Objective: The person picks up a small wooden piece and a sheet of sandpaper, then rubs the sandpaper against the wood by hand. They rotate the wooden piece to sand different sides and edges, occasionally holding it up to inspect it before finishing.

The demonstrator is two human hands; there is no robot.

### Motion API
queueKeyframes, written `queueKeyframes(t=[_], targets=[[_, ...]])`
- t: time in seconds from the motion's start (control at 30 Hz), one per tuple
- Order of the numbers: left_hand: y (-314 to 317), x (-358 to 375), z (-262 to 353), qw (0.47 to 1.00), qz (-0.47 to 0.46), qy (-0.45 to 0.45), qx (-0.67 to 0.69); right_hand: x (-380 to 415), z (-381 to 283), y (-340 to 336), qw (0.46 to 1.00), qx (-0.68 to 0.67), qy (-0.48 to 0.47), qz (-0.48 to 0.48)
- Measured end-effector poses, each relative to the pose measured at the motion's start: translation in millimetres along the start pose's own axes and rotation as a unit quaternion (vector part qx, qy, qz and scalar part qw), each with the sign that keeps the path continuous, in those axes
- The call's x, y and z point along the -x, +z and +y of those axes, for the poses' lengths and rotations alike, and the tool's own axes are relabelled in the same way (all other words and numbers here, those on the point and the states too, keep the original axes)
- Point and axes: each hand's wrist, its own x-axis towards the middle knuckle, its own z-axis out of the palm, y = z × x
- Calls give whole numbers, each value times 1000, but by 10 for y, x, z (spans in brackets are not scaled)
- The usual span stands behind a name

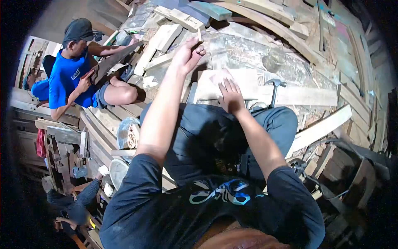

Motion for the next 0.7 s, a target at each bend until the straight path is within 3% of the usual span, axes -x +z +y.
queueKeyframes(t=[0.1, 0.2, 0.23, 0.27, 0.33, 0.37, 0.4, 0.47, 0.5, 0.7], targets=[[367, 385, 353, 995, -61, 15, -73, -40, -45, -58, 999, -1, 35, -25], [321, 575, 443, 991, -95, 36, -88, -208, -123, -264, 990, -113, 74, -38], [239, 598, 388, 991, -85, 48, -93, -265, -205, -329, 992, -104, 30, 67], [166, 604, 337, 991, -74, 56, -97, -392, -295, -451, 981, -170, 52, 78], [211, 684, 317, 984, -60, 78, -151, -620, -571, -780, 944, -301, 99, 87], [228, 709, 310, 982, -60, 73, -163, -748, -875, -1056, 880, -445, 115, 118], [246, 722, 309, 980, -61, 69, -179, -847, -899, -1076, 885, -433, 92, 141], [320, 781, 319, 977, -54, 56, -200, -1003, -1232, -1280, 785, -584, 94, 185], [326, 809, 309, 971, -56, 82, -216, -1082, -1249, -1276, 825, -518, 98, 202], [245, 838, 357, 946, -48, 143, -288, -1099, -1313, -1320, 837, -469, 119, 256]])
